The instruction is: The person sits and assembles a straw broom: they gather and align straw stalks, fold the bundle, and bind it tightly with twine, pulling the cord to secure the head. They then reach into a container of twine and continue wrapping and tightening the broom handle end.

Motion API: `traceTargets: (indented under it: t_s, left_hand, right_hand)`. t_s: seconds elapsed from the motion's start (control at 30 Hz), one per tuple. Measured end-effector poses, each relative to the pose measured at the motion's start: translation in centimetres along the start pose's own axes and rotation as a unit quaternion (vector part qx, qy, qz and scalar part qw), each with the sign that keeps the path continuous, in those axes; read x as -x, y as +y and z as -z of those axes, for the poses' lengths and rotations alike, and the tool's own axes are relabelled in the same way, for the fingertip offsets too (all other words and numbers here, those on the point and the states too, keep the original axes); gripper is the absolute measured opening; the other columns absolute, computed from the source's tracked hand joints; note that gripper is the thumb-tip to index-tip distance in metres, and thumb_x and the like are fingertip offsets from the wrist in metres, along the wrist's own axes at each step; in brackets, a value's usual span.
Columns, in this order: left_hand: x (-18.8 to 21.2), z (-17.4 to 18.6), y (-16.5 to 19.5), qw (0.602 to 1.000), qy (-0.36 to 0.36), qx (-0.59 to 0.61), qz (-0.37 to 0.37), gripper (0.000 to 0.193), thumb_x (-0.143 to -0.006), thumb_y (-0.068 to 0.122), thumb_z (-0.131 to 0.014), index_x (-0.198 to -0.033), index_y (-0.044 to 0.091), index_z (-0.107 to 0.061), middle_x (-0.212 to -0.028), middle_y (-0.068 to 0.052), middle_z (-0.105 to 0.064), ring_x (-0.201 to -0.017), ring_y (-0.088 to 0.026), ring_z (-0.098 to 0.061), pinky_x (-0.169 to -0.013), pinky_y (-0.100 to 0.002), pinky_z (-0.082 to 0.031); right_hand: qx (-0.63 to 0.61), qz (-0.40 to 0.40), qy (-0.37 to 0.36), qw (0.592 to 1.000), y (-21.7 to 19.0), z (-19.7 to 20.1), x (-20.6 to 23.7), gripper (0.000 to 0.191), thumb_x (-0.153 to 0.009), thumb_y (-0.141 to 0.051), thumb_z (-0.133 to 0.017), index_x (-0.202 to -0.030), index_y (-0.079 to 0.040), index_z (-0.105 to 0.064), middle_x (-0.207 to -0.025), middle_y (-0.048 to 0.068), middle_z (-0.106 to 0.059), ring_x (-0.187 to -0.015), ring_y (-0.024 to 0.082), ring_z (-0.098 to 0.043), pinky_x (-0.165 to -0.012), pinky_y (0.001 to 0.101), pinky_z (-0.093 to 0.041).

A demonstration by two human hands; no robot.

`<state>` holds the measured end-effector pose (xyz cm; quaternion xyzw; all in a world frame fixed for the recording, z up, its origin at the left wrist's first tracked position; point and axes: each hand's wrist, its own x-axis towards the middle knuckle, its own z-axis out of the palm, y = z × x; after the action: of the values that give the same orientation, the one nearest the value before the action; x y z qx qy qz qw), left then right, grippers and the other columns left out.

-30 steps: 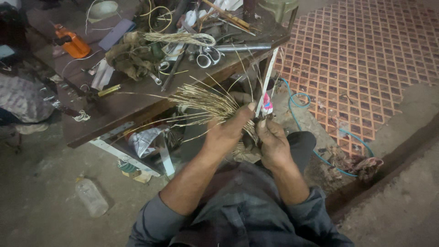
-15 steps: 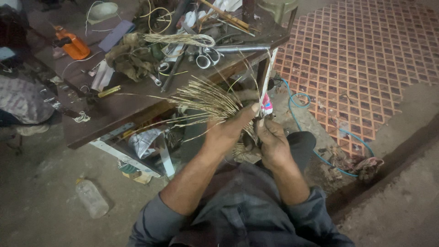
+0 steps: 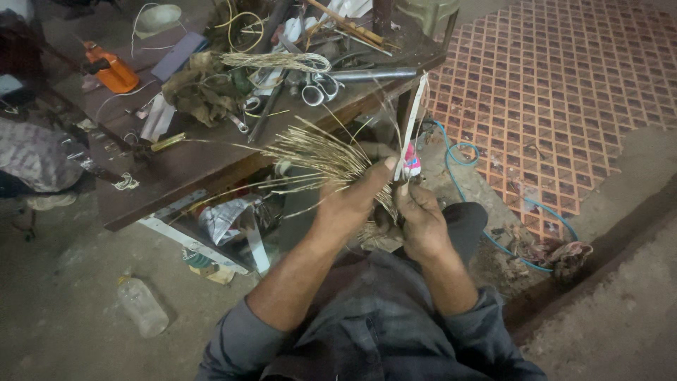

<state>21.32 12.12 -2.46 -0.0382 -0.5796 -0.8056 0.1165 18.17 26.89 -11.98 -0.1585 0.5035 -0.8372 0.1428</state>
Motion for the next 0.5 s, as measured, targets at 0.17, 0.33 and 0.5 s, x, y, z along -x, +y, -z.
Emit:
traceTargets:
  t_s: [0.17, 0.33, 0.5]
  left_hand:
    - [0.3, -0.1, 0.2, 0.996, -0.052, -0.012, -0.076, 0.025, -0.100, 0.019, -0.072, -0.116, 0.000, -0.072, -0.104, -0.007, -0.075, -0.095, -0.013, -0.071, -0.086, -0.029, -0.059]
    - [0.1, -0.1, -0.4, 0.999, -0.018, 0.018, -0.041, 0.023, -0.099, 0.016, -0.072, -0.114, -0.001, -0.073, -0.104, -0.007, -0.075, -0.093, -0.013, -0.069, -0.082, -0.029, -0.057]
    - [0.1, 0.1, -0.9, 0.996, -0.016, 0.024, -0.090, 0.024, -0.100, 0.018, -0.073, -0.114, -0.001, -0.073, -0.106, -0.008, -0.075, -0.097, -0.014, -0.070, -0.088, -0.029, -0.057]
  right_hand:
    - [0.008, 0.007, -0.022, 1.000, 0.3, 0.5, 0.1, 0.044, -0.106, -0.043, -0.055, -0.091, -0.002, -0.062, -0.071, 0.012, -0.066, -0.052, 0.014, -0.055, -0.044, 0.0269, -0.038]
    - [0.034, 0.004, -0.013, 0.999, 0.3, 0.4, 0.0, 0.047, -0.106, -0.045, -0.054, -0.087, -0.002, -0.063, -0.069, 0.010, -0.065, -0.052, 0.014, -0.056, -0.045, 0.0264, -0.039]
    - [0.018, 0.033, -0.015, 0.999, 0.3, 0.0, 0.0, 0.047, -0.108, -0.045, -0.057, -0.087, -0.003, -0.060, -0.070, 0.009, -0.063, -0.055, 0.014, -0.055, -0.049, 0.0284, -0.043]
